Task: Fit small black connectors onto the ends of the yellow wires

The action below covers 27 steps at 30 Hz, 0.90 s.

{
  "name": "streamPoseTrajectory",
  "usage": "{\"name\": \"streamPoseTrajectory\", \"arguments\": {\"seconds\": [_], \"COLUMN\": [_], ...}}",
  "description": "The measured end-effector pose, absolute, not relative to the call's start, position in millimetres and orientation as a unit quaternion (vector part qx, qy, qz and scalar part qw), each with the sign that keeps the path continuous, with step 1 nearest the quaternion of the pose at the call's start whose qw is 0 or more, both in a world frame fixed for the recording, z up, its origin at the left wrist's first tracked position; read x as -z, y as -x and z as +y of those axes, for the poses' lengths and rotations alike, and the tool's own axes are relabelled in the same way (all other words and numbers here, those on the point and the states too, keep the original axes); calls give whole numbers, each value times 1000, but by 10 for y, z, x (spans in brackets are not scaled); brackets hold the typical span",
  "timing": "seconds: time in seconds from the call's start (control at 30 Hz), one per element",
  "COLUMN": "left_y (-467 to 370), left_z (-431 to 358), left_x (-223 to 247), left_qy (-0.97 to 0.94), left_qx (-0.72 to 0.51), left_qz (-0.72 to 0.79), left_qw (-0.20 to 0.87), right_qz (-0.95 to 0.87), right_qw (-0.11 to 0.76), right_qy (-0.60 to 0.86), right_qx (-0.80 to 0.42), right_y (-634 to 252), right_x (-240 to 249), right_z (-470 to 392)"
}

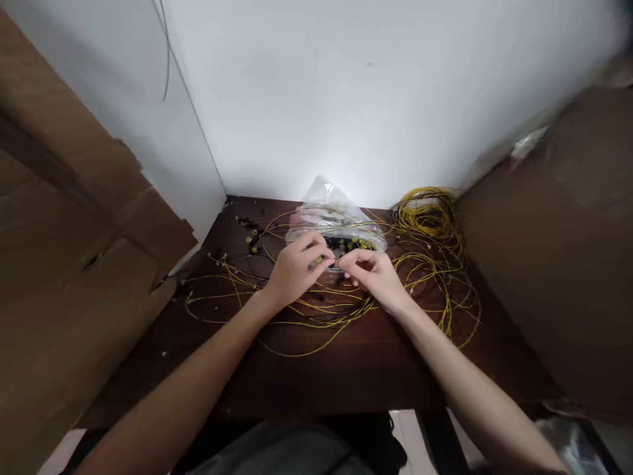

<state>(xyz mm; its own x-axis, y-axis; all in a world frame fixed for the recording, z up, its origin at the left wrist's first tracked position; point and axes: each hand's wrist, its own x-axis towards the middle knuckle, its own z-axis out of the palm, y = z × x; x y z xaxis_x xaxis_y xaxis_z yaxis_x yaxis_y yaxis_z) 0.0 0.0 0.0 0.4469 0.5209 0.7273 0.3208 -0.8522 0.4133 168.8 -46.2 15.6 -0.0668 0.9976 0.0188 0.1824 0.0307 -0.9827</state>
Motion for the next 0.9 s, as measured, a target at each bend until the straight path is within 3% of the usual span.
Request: {"name": "streamPoseTrajectory", "arguments": {"seconds": [0.9], "left_y": [-1], "left_z": [-68], "left_x": [-10], "left_qy": [-846], "left_qx": [-447], "left_qz": [262], "left_qw": [127], "right_qz": [-592], "right_qw": [429], "right_qy": [502], "right_qx": [-462], "right_y": [-1679], "right_x": [-172], "right_z": [-464]}}
